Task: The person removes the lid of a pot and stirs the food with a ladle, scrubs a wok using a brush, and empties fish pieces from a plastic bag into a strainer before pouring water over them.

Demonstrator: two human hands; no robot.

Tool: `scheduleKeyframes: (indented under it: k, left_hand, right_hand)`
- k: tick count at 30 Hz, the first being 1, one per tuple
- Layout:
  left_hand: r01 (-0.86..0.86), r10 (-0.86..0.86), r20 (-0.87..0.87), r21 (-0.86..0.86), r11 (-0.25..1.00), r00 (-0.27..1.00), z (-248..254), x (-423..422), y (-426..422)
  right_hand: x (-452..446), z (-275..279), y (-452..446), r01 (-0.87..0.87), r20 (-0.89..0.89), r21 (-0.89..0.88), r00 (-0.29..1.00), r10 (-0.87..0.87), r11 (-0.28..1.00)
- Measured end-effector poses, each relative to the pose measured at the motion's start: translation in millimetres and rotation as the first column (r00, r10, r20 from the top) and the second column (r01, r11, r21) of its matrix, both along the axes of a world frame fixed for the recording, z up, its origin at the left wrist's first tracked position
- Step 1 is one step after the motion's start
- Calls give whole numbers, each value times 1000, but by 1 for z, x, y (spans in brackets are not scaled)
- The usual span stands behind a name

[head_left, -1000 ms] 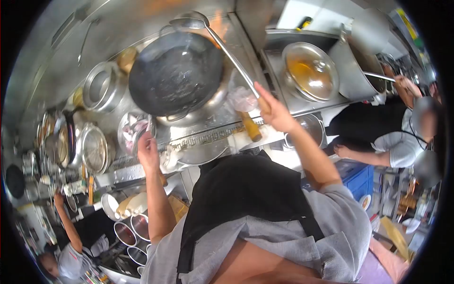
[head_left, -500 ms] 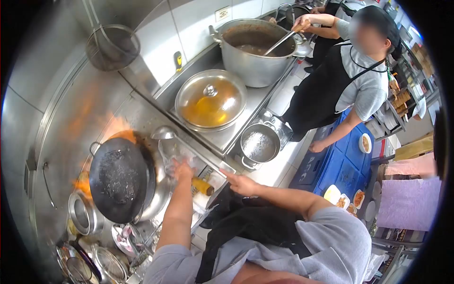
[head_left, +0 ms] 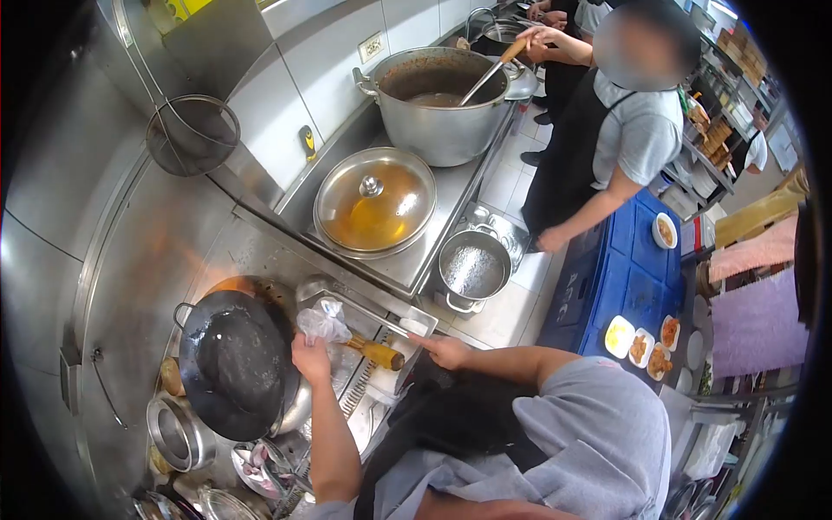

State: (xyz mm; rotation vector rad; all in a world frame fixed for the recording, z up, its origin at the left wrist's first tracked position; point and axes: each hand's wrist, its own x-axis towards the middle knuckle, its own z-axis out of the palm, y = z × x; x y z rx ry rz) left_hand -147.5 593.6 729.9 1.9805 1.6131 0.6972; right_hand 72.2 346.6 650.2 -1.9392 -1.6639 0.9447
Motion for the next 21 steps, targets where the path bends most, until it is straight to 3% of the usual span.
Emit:
scheduleKeyframes:
  k: [2, 4, 6, 8, 9, 11, 13, 15, 16, 18, 20, 21]
  left_hand:
    - [28, -34, 104, 50, 998, 994, 29, -13, -19]
    - [28, -36, 166, 50, 998, 986, 29, -33, -25]
    - [41, -63, 171, 129, 991, 983, 42, -48, -33]
    - [55, -60, 187, 31, 998, 981, 49, -59, -33]
    - [55, -42, 197, -61, 997, 980, 50, -64, -33]
    - [114, -99, 196, -63, 992, 976, 39, -69, -27]
    - [195, -180, 174, -70, 978, 968, 22, -72, -22]
    - [373, -280, 560, -56, 926, 780, 2, -61, -20]
    - [457, -239, 620, -218, 863, 747, -5, -59, -12]
    - [539, -346, 582, -195, 819, 736, -24, -56, -3]
    - [523, -378, 477, -216, 825, 793, -10, -50, -17]
    - [492, -470, 156, -166, 855, 869, -12, -47, -14]
  right_hand:
    - [-9, -13, 3, 33, 20, -99, 999, -31, 995]
    - [-17, -10, 11, 76, 164, -193, 985, -44, 978]
    - [-21, 19, 27, 163, 250, -2, 955, -157, 987]
    - [-20, 37, 63, 173, 48, -63, 984, -171, 983]
    - [-22, 39, 81, 159, -190, -26, 968, -161, 987]
    - [-47, 95, 111, 176, -663, -212, 697, -274, 961]
    - [-75, 99, 141, 168, -721, -241, 628, -292, 956]
    - [-93, 94, 162, 149, -725, -120, 662, -190, 981]
    - [-97, 84, 170, 154, -725, -113, 663, -188, 982]
    - [-96, 65, 175, 130, -705, -87, 693, -153, 988]
    - [-94, 36, 182, 107, -702, -72, 701, -127, 992]
    - [-85, 3, 192, 55, -492, 53, 870, -22, 997]
